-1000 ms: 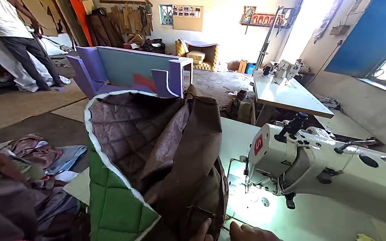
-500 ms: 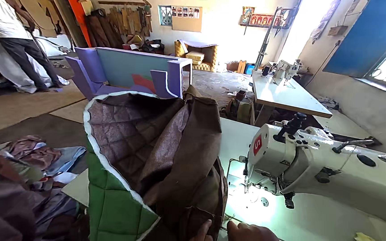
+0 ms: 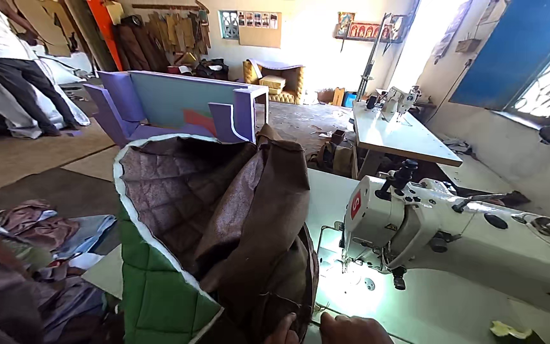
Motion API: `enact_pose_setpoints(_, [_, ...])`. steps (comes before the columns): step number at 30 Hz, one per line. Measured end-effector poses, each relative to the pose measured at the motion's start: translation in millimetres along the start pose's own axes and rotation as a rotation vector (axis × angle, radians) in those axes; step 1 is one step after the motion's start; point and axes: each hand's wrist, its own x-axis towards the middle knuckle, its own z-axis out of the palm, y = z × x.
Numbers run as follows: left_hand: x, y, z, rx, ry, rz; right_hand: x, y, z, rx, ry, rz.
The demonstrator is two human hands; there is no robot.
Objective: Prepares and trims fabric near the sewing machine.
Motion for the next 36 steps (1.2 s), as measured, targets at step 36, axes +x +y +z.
enact_pose_setpoints(36, [-1, -1, -2, -0.010, 0.004, 0.032, 0, 1, -4, 0.197, -0.108, 0.071])
